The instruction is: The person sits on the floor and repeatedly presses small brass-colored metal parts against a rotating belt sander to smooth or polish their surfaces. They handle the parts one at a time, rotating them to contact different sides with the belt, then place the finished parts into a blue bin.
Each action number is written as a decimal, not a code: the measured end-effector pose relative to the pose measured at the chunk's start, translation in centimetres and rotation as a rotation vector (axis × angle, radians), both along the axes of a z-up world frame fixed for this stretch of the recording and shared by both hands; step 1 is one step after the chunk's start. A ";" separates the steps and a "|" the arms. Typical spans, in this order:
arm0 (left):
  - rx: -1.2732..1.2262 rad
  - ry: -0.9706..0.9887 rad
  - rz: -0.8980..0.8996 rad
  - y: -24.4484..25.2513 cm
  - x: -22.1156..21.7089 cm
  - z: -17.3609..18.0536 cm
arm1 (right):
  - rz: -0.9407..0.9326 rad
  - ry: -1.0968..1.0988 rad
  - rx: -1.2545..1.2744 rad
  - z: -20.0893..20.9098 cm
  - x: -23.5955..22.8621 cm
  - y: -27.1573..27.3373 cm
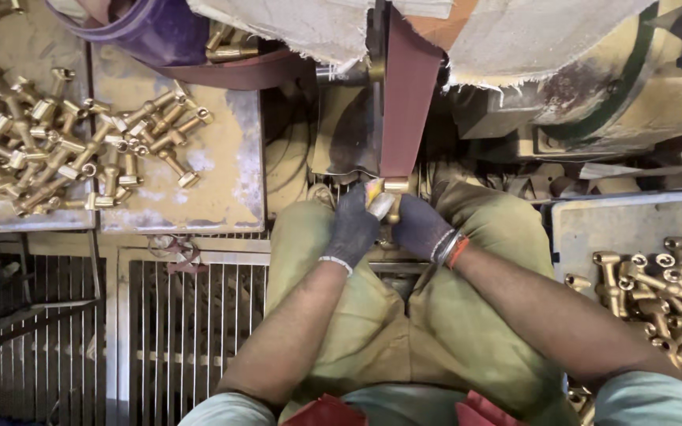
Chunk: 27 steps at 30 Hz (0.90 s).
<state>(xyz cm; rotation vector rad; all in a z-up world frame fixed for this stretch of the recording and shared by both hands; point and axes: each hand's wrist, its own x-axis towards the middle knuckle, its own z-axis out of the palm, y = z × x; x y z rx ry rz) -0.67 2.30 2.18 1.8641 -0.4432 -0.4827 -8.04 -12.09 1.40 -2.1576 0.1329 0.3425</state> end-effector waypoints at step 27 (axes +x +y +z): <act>-0.091 -0.082 0.011 0.7 -1.0 2.0 | 0.101 -0.008 -0.012 -0.9 -0.5 -2.3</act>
